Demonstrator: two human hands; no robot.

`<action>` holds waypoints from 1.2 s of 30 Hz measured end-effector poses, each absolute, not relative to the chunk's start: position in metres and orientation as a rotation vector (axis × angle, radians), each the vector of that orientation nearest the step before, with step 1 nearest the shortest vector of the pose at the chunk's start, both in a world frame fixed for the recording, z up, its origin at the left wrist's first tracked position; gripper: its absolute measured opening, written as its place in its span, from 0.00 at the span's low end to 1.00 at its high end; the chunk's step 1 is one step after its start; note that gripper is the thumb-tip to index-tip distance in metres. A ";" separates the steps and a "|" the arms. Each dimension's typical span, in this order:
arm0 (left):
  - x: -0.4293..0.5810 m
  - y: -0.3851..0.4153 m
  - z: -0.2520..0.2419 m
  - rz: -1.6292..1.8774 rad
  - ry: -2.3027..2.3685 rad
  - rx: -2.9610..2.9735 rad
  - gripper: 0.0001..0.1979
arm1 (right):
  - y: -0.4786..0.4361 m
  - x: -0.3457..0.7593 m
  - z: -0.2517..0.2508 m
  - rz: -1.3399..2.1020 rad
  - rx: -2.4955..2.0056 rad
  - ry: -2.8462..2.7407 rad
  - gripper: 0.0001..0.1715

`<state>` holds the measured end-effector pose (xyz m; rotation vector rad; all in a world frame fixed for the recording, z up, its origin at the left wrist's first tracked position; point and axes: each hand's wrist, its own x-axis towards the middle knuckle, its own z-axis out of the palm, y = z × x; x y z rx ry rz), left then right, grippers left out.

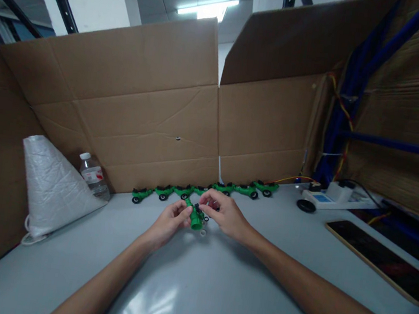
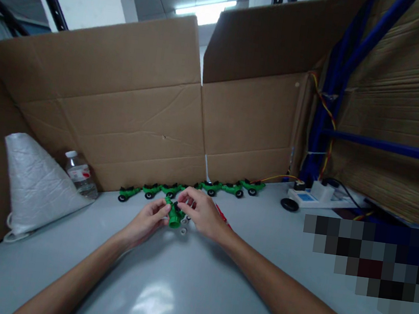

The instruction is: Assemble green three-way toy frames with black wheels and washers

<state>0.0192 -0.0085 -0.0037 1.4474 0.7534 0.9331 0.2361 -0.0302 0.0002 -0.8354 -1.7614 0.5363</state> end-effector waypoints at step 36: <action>0.006 -0.009 0.020 0.850 0.845 1.846 0.19 | -0.038 0.231 -0.002 0.442 -0.850 -1.866 0.06</action>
